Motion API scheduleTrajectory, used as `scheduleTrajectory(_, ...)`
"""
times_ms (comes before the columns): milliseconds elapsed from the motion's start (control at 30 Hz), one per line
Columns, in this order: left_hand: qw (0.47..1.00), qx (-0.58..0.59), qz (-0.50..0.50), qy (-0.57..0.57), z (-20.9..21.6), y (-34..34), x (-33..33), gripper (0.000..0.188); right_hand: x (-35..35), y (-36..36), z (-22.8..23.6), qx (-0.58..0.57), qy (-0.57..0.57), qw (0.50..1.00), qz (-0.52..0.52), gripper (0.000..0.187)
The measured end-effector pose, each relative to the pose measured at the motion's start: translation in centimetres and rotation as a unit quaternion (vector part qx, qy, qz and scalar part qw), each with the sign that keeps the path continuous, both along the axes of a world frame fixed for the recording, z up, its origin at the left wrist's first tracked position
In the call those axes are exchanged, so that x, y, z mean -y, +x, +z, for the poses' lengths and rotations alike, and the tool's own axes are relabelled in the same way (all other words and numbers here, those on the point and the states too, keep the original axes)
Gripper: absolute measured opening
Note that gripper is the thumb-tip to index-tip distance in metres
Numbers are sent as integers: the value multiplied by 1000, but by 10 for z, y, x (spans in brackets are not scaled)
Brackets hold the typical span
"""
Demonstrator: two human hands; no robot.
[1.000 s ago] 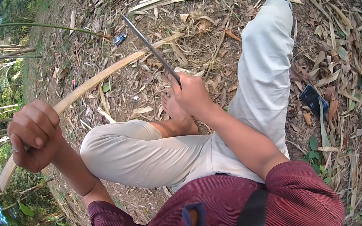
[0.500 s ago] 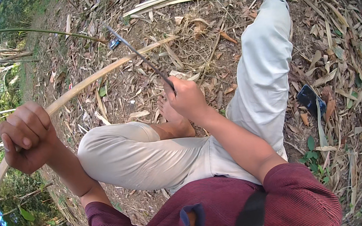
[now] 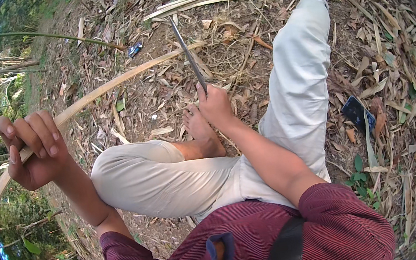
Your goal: The person uses a machete to shave and refine a strip of bamboo while sitting on the ground.
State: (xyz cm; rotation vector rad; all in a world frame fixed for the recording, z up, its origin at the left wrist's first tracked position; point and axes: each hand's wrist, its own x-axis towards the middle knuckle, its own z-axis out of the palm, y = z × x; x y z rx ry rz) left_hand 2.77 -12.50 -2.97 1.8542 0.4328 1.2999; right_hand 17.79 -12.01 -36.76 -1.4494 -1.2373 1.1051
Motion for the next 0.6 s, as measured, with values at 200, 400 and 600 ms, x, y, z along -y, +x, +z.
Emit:
scheduleTrajectory(200, 1000, -3, -22, 0, -2, -3, -5, 21, 24, 7, 47, -75, 132, 987, 51, 19)
scheduleTrajectory(400, 1000, -13, -24, 4, -1, 2, -1, 20, 40, 7, 69, -59, 331, 934, 126, 25)
scheduleTrajectory(600, 998, 58, 35, -21, -5, -13, -8, 23, 22, 6, 53, -65, 150, 983, 81, 15)
